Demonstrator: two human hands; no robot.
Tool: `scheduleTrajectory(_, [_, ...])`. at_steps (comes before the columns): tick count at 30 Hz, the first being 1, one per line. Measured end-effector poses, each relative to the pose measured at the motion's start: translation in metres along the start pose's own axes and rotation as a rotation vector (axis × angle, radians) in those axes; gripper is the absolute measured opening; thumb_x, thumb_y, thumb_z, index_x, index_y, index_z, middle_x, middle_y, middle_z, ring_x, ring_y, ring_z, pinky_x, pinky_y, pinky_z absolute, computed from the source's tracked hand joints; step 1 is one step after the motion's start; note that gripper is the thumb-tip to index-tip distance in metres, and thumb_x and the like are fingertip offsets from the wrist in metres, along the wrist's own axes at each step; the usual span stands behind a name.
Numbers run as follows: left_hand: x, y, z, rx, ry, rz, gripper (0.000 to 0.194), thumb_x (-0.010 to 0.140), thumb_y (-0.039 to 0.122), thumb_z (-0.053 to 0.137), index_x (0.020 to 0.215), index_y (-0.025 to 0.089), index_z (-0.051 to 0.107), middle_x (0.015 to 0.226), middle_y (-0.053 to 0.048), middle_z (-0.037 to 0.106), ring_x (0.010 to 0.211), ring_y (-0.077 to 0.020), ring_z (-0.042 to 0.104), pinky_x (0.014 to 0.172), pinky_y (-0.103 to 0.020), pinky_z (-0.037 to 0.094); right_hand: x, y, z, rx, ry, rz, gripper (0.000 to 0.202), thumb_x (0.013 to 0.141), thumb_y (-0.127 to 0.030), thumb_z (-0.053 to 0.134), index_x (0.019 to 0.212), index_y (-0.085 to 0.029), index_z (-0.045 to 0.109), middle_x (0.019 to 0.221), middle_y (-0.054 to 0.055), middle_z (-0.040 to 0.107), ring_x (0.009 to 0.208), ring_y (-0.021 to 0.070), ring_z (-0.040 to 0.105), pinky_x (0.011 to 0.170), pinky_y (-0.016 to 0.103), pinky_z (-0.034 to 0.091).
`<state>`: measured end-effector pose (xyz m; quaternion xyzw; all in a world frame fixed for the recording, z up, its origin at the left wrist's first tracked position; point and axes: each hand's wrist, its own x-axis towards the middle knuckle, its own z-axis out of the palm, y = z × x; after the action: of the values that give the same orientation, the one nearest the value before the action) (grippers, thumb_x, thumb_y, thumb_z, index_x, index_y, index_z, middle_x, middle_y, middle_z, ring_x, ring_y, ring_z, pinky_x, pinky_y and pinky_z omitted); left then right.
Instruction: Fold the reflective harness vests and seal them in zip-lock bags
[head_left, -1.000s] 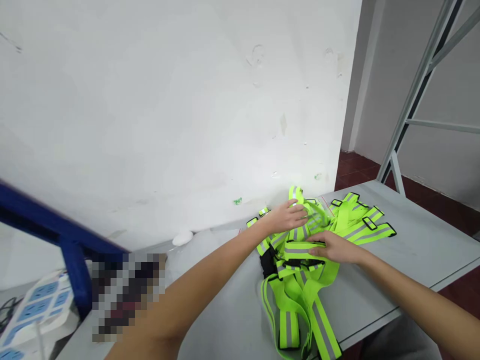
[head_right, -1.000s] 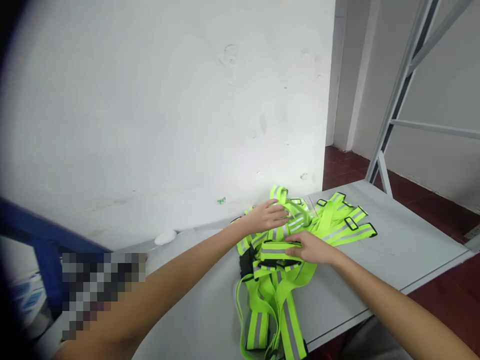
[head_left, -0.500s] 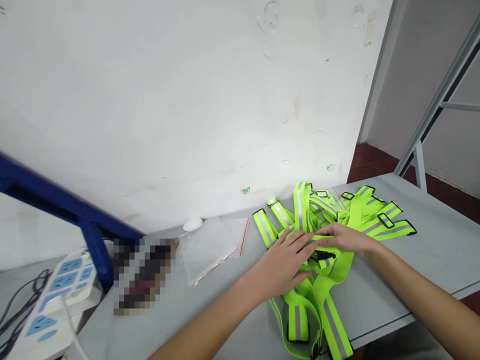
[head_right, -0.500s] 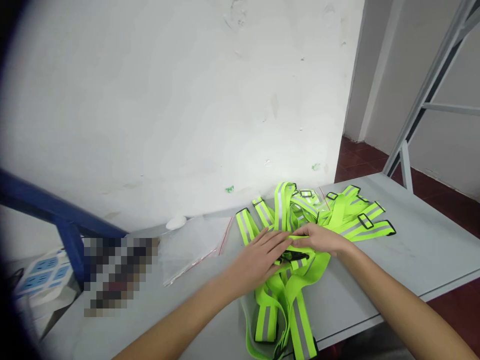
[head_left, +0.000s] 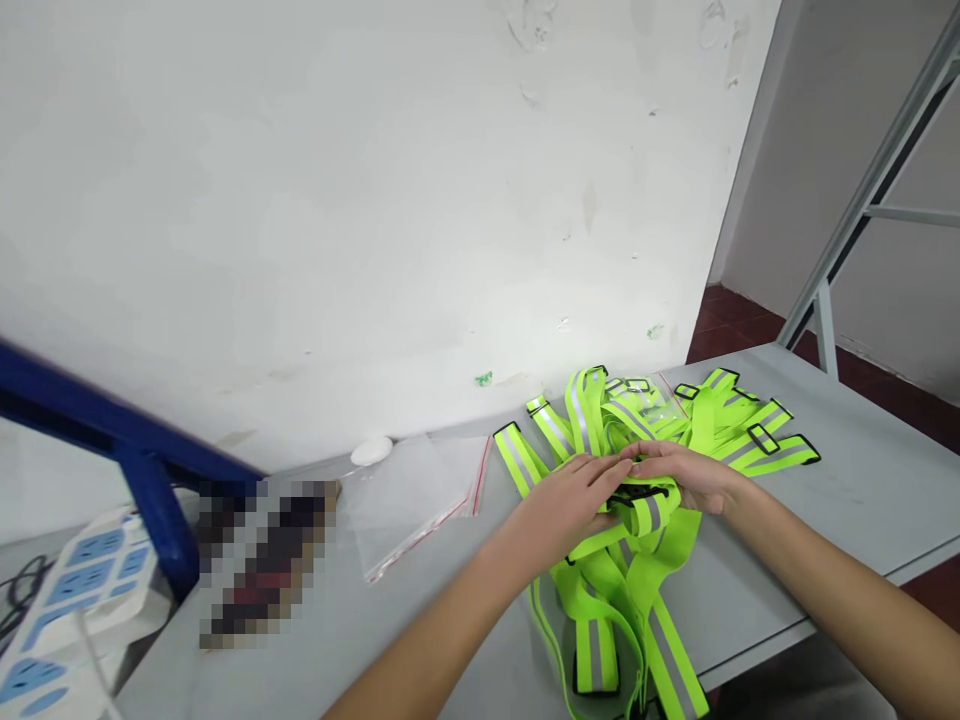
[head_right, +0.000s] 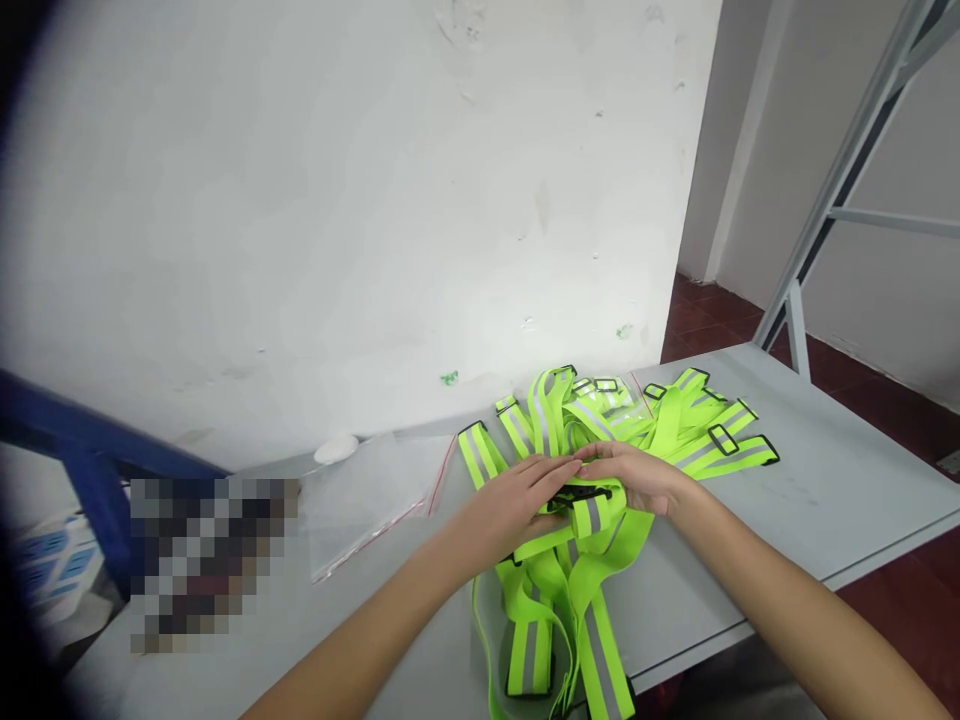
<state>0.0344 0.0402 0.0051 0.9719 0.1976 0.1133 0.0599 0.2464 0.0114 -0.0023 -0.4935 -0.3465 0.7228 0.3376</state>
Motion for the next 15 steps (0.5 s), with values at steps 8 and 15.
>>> scheduleTrajectory(8, [-0.002,-0.002,-0.009,0.011,0.002,-0.117,0.043,0.083,0.005,0.052,0.122,0.02,0.051,0.113,-0.007,0.068,0.101,-0.0212,0.066,0.082,-0.032,0.053,-0.017,-0.008,0.023,-0.599,0.223,-0.369,0.026,0.092,-0.041,0.044,0.082,-0.021,0.056,0.08,-0.001,0.058,0.08,0.0178,0.056,0.073,0.031,0.043])
scheduleTrajectory(15, [-0.002,0.002,-0.02,-0.083,0.01,-0.145,0.036,0.081,0.004,0.05,0.113,0.019,0.058,0.108,-0.006,0.07,0.095,-0.0202,0.067,0.076,-0.03,0.051,-0.041,0.008,0.045,-1.249,0.42,-0.813,0.04,0.092,-0.051,0.046,0.112,-0.017,0.053,0.107,0.012,0.061,0.098,0.028,0.056,0.083,0.043,0.047])
